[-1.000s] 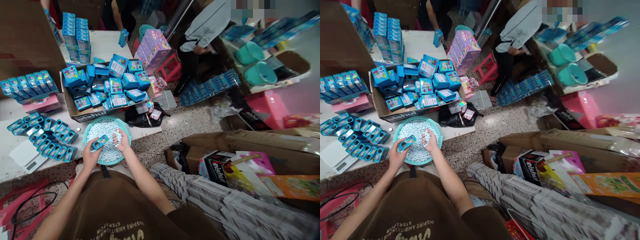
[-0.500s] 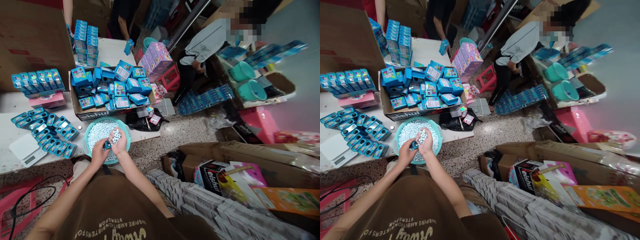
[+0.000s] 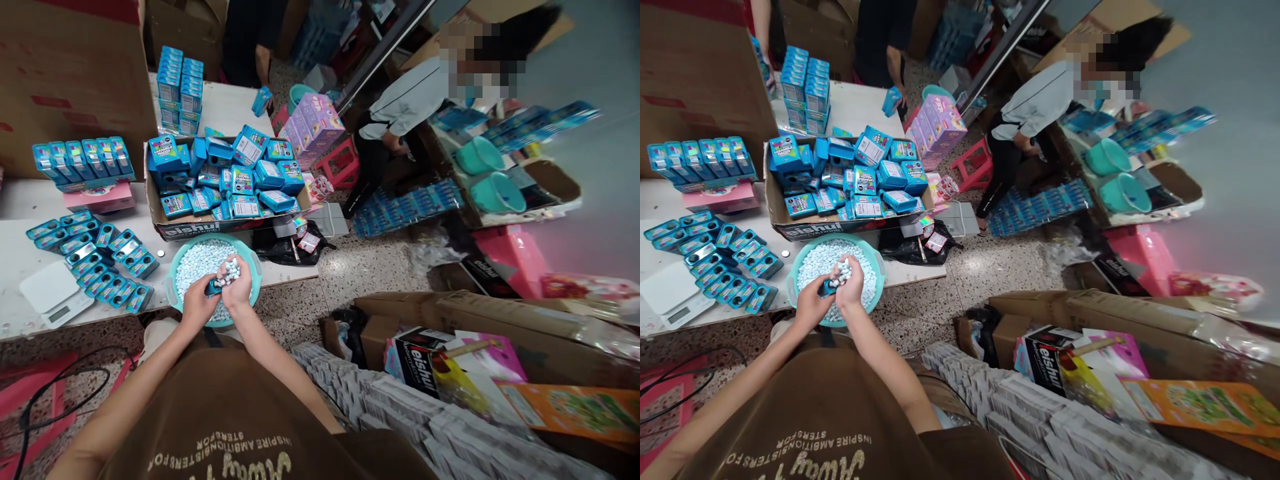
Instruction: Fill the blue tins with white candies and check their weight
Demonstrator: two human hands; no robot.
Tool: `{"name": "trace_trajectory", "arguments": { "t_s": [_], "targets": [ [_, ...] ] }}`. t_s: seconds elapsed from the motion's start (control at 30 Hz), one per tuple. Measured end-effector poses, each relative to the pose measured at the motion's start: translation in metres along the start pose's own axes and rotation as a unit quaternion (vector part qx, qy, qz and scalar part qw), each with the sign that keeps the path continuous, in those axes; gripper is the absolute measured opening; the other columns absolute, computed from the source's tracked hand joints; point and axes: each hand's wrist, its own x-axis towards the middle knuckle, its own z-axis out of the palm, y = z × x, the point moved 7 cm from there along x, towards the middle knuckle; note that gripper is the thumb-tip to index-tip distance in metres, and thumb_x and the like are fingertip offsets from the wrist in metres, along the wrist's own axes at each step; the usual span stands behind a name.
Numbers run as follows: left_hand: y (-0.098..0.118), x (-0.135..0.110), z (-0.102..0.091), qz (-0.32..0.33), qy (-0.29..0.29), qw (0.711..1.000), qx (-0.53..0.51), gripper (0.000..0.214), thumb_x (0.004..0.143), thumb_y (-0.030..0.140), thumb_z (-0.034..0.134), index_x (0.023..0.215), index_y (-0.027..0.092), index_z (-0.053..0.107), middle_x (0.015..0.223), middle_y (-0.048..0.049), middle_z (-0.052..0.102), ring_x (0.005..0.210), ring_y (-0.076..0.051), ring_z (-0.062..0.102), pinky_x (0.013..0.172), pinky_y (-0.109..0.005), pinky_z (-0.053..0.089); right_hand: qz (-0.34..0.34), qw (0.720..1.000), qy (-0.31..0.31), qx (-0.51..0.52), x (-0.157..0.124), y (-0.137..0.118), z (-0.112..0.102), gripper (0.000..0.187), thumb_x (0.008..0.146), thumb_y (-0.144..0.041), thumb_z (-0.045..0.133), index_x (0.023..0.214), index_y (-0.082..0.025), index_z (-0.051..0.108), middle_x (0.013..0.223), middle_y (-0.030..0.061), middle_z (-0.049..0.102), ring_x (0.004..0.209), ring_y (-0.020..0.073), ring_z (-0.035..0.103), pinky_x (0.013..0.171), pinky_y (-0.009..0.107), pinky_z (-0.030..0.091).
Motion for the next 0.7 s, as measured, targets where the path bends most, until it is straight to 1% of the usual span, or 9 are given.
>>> {"name": "trace_trajectory", "arguments": {
  "t_s": [0.2, 0.37, 0.5, 0.63, 0.7],
  "targets": [
    [0.0010, 0.0007, -0.0005, -0.001, 0.004, 1.000, -0.002, 0.037, 0.070, 0.017, 0.057, 0.106, 0.022, 0.061, 0.103, -0.0036, 0.068, 0.094, -0.021, 0.063, 0.083, -0.031, 0.047, -0.025, 0.999, 0.027, -0.022, -0.0015, -0.0021, -0.0023, 0.016, 0.074, -0.034, 0.047, 0.067, -0.021, 0.046, 0.047, -0.0061, 0.043, 0.045, 0.0080, 0.040, 0.048, 0.022, 0.034],
    [0.0001, 0.0019, -0.0004, 0.001, 0.012, 1.000, -0.002, 0.038, 0.070, 0.018, 0.058, 0.108, 0.021, 0.061, 0.105, -0.0048, 0.068, 0.096, -0.021, 0.062, 0.085, -0.032, 0.046, -0.027, 0.999, 0.024, -0.028, 0.0007, -0.0029, -0.0022, 0.017, 0.074, -0.035, 0.047, 0.063, -0.021, 0.044, 0.048, -0.0054, 0.043, 0.048, 0.0097, 0.044, 0.051, 0.024, 0.038],
    [-0.0015, 0.0036, 0.0001, -0.002, 0.016, 1.000, 0.008, 0.036, 0.070, 0.019, 0.058, 0.106, 0.022, 0.061, 0.102, -0.0035, 0.069, 0.092, -0.021, 0.063, 0.085, -0.032, 0.047, -0.030, 0.999, 0.015, -0.024, 0.0028, -0.0053, 0.0005, 0.023, 0.074, -0.035, 0.048, 0.057, -0.022, 0.040, 0.049, -0.0050, 0.039, 0.047, 0.0096, 0.042, 0.051, 0.025, 0.039],
    [-0.0003, 0.0052, 0.0004, 0.002, 0.017, 1.000, 0.011, 0.038, 0.069, 0.018, 0.058, 0.106, 0.021, 0.061, 0.104, -0.0037, 0.069, 0.094, -0.021, 0.063, 0.086, -0.032, 0.047, -0.029, 0.999, 0.016, -0.034, 0.0016, -0.0080, 0.0027, 0.032, 0.076, -0.040, 0.049, 0.053, -0.022, 0.035, 0.049, -0.0049, 0.035, 0.047, 0.0098, 0.039, 0.050, 0.025, 0.040],
    [0.0008, 0.0058, 0.0004, 0.003, 0.017, 1.000, 0.008, 0.038, 0.069, 0.018, 0.058, 0.106, 0.021, 0.061, 0.104, -0.0036, 0.069, 0.094, -0.021, 0.063, 0.086, -0.032, 0.048, -0.034, 0.999, 0.010, -0.040, 0.0007, -0.0093, 0.0037, 0.035, 0.077, -0.040, 0.049, 0.052, -0.022, 0.033, 0.051, -0.0042, 0.037, 0.048, 0.0094, 0.041, 0.051, 0.025, 0.040]
  ]
}}
